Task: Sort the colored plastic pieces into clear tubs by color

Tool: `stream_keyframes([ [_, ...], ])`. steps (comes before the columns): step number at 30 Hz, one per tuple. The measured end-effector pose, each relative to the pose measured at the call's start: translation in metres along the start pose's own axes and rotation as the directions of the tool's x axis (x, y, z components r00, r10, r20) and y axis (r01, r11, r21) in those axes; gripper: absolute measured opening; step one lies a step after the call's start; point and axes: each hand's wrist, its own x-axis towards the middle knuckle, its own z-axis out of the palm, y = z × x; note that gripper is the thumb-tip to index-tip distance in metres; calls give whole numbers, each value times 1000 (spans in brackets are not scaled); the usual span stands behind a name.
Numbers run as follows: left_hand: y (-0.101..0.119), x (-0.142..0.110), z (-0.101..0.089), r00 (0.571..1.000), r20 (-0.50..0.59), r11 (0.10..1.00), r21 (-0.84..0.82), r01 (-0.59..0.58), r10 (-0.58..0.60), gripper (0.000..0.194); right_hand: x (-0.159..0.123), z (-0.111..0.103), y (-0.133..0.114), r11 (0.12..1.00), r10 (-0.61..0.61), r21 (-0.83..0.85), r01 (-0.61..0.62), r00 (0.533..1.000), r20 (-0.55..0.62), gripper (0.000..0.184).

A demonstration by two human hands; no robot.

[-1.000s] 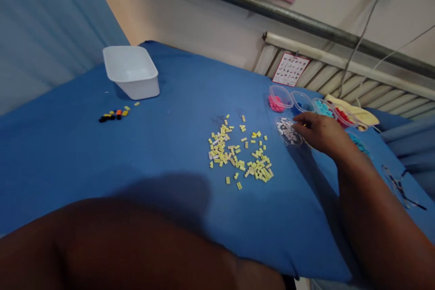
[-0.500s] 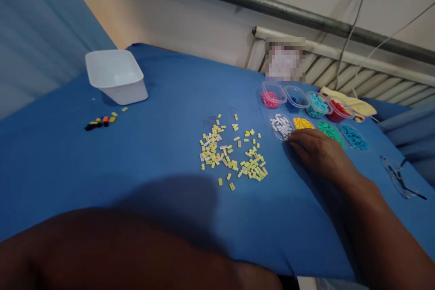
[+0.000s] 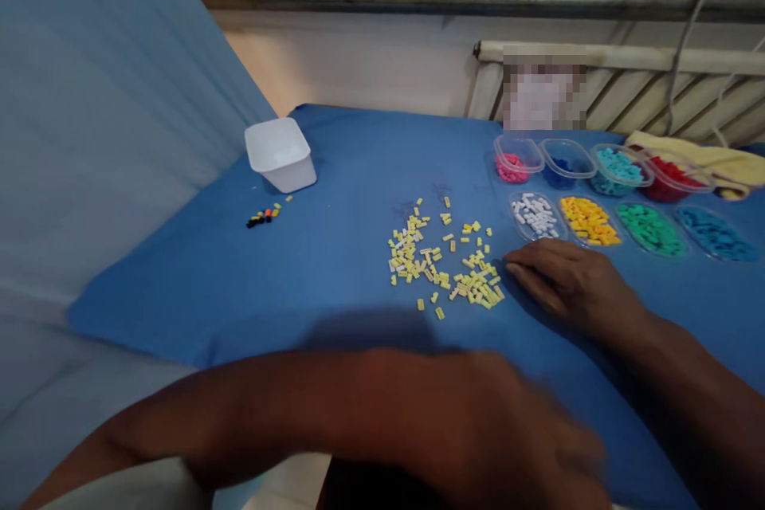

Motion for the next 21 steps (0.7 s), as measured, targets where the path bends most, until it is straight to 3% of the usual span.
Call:
stream_keyframes([
  [1,-9,-8,-18,999,-38,986,164,3,4,29,1,3,-2,1000,-7,19,7,1000,-1,19],
  [2,-21,-19,-37,990,-123,951,293,102,-68,31,2,5,-3,999,-4,32,4,1000,1,19],
  [3,-35,-31,-54,951,-254,911,326,254,-175,28,2,6,-3,999,8,41,-8,1000,6,20],
  [5,-64,-57,-81,794,-502,822,249,512,-343,23,4,7,-5,997,49,53,-51,998,28,23],
  [7,-87,-79,-95,693,-578,767,170,619,-431,22,6,6,-6,992,96,71,-100,994,52,26],
  [8,-95,-87,-97,668,-586,764,124,634,-459,23,7,6,-6,989,116,81,-121,992,55,27],
  [14,-104,-90,-74,764,-401,781,165,603,-505,26,9,8,-3,974,194,108,-198,980,52,27],
  [17,-106,-88,-69,740,-370,724,211,656,-562,26,8,9,0,971,204,117,-209,978,50,25],
  [21,-107,-95,-71,666,-373,634,224,740,-646,26,7,9,2,970,201,127,-207,978,63,26],
])
